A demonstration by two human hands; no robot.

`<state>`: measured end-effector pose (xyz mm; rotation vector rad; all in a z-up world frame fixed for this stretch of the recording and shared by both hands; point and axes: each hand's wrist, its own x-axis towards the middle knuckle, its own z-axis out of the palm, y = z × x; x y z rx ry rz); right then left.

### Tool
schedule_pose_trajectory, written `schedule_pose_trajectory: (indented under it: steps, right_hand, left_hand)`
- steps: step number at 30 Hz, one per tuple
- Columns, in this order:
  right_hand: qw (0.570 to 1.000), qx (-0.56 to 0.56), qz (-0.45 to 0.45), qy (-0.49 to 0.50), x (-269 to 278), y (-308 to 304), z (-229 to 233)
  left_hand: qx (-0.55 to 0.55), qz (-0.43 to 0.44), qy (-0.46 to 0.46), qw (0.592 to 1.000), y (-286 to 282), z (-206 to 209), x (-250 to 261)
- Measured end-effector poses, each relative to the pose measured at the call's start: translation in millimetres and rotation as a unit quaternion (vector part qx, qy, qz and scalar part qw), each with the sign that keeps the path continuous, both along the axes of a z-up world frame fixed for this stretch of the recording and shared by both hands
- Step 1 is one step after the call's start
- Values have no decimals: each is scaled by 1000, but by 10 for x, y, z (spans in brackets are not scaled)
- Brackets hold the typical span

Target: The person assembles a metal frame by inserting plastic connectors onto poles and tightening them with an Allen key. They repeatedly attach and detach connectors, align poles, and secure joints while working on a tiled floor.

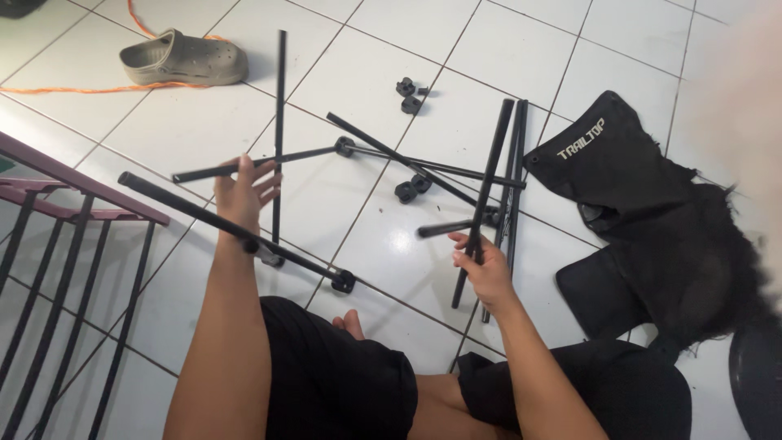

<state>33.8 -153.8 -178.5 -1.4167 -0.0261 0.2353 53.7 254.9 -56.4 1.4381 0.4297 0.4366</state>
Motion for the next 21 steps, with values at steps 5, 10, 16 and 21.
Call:
schedule_pose_trajectory:
  steps: [5,10,16,21]
  right_hand:
    - [1000,-5,-6,-21,-113,188,61]
    - [1000,-22,12,-17,-95,264,128]
    - [996,-64,41,-48,-87,368,165]
    - [997,-57,55,-18,-206,486,144]
  left_hand:
    - [84,-21,255,963,-9,3,-295]
    - [47,-70,305,949,84,-126,-433]
    - [62,-73,190,977,338,-36,-61]
    - [201,-102,268,937,460,298,99]
